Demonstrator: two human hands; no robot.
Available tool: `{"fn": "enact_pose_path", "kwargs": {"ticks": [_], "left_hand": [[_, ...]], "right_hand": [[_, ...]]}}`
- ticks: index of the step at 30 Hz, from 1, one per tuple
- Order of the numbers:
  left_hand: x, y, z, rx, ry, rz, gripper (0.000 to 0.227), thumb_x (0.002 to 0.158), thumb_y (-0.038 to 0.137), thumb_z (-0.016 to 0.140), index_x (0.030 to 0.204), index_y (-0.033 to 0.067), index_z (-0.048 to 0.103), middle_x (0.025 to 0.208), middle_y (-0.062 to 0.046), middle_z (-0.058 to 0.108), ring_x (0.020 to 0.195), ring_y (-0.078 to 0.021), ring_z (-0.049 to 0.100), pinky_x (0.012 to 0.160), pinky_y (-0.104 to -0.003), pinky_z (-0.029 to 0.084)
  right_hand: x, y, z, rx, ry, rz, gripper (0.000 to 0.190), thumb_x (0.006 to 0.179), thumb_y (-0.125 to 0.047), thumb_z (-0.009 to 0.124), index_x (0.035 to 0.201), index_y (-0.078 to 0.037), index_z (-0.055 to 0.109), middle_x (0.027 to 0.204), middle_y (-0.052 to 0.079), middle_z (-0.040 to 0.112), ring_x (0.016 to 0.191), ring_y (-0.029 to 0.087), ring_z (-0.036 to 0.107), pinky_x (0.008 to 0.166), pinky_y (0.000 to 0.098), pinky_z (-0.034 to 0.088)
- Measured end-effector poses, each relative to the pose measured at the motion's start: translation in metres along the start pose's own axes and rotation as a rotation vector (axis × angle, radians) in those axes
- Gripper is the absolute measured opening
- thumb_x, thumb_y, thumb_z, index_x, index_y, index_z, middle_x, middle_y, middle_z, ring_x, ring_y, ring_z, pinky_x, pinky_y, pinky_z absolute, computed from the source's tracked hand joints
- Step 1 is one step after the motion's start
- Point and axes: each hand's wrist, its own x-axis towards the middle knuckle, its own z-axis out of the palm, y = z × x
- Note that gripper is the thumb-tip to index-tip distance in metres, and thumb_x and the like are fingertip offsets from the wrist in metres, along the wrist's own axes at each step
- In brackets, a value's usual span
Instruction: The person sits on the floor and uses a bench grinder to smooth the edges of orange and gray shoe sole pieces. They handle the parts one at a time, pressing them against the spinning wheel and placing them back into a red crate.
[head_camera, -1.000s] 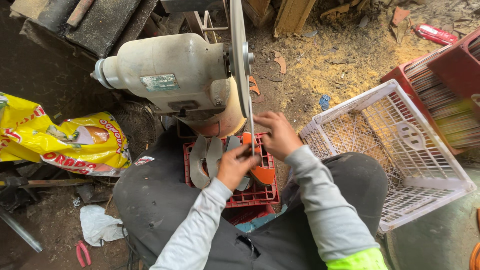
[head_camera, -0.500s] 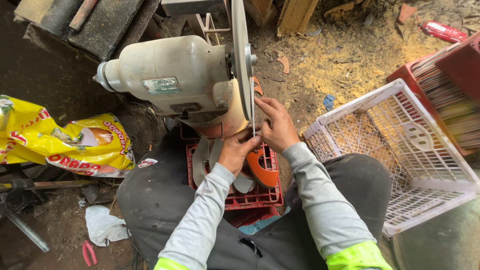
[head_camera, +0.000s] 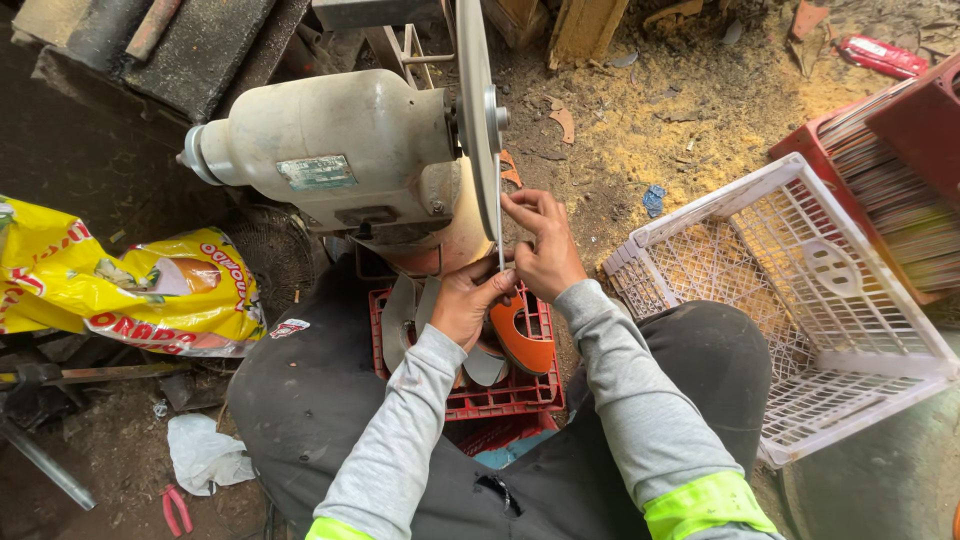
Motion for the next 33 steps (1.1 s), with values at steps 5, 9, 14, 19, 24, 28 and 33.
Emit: {"fn": "enact_pose_path", "kwargs": {"ticks": [5, 9, 14, 19, 24, 28, 33], "left_hand": [[-0.018, -0.005, 0.004, -0.019, 0.011, -0.038, 0.039, 0.092, 0.019, 0.078, 0.126, 0.0005, 0.071, 0.100, -0.002, 0.074, 0.083, -0.0084, 0.065, 0.072, -0.024, 0.052], [-0.049, -0.015, 0.010, 0.232, 0.049, -0.110, 0.044, 0.089, 0.022, 0.081, 0.127, 0.0023, 0.072, 0.096, -0.004, 0.076, 0.080, -0.0091, 0.068, 0.073, -0.024, 0.057], [-0.074, -0.025, 0.011, 0.707, 0.157, 0.027, 0.054, 0.080, 0.016, 0.088, 0.129, 0.0002, 0.068, 0.095, -0.007, 0.063, 0.073, -0.0115, 0.061, 0.065, -0.025, 0.056], [-0.039, -0.024, 0.012, 0.214, 0.042, -0.020, 0.052, 0.085, 0.014, 0.082, 0.131, 0.0019, 0.063, 0.099, -0.003, 0.074, 0.085, -0.0097, 0.070, 0.076, -0.023, 0.058], [-0.006, -0.012, -0.001, 0.088, 0.006, 0.005, 0.041, 0.094, 0.016, 0.077, 0.130, -0.0012, 0.069, 0.104, -0.006, 0.075, 0.088, -0.0111, 0.068, 0.076, -0.024, 0.054], [0.006, -0.006, -0.003, 0.052, 0.022, 0.014, 0.036, 0.095, 0.015, 0.075, 0.126, -0.0004, 0.070, 0.107, -0.005, 0.076, 0.091, -0.0108, 0.069, 0.083, -0.026, 0.058], [0.009, -0.005, -0.003, -0.023, 0.006, 0.018, 0.034, 0.094, 0.015, 0.074, 0.125, -0.0001, 0.070, 0.110, -0.006, 0.076, 0.095, -0.0124, 0.072, 0.087, -0.028, 0.059]], "right_hand": [[-0.017, -0.002, -0.004, -0.016, -0.035, -0.008, 0.068, 0.073, 0.007, 0.054, 0.138, -0.005, 0.064, 0.135, 0.013, 0.056, 0.130, 0.030, 0.049, 0.116, 0.0386, 0.039], [-0.034, 0.001, -0.021, -0.181, -0.246, -0.008, 0.059, 0.078, 0.005, 0.059, 0.135, -0.007, 0.068, 0.132, 0.014, 0.058, 0.129, 0.033, 0.048, 0.115, 0.0464, 0.030], [-0.044, 0.011, -0.057, 0.150, -0.416, 0.223, 0.048, 0.086, 0.003, 0.050, 0.129, -0.005, 0.069, 0.131, 0.011, 0.065, 0.120, 0.025, 0.064, 0.104, 0.0372, 0.051], [-0.035, -0.010, -0.045, 0.116, -0.190, 0.220, 0.049, 0.086, 0.000, 0.049, 0.132, -0.004, 0.064, 0.127, 0.010, 0.065, 0.108, 0.023, 0.068, 0.093, 0.0345, 0.056], [-0.004, -0.015, -0.017, -0.101, -0.021, -0.074, 0.054, 0.081, 0.002, 0.052, 0.133, 0.000, 0.065, 0.131, 0.015, 0.061, 0.126, 0.032, 0.056, 0.110, 0.0408, 0.042], [0.007, -0.007, -0.005, -0.056, 0.011, -0.013, 0.058, 0.079, 0.002, 0.050, 0.135, -0.001, 0.064, 0.130, 0.015, 0.061, 0.125, 0.031, 0.056, 0.112, 0.0398, 0.042], [0.009, 0.001, 0.001, -0.102, 0.040, -0.051, 0.058, 0.078, 0.005, 0.051, 0.134, 0.001, 0.066, 0.127, 0.015, 0.062, 0.124, 0.031, 0.057, 0.116, 0.0434, 0.038]]}}
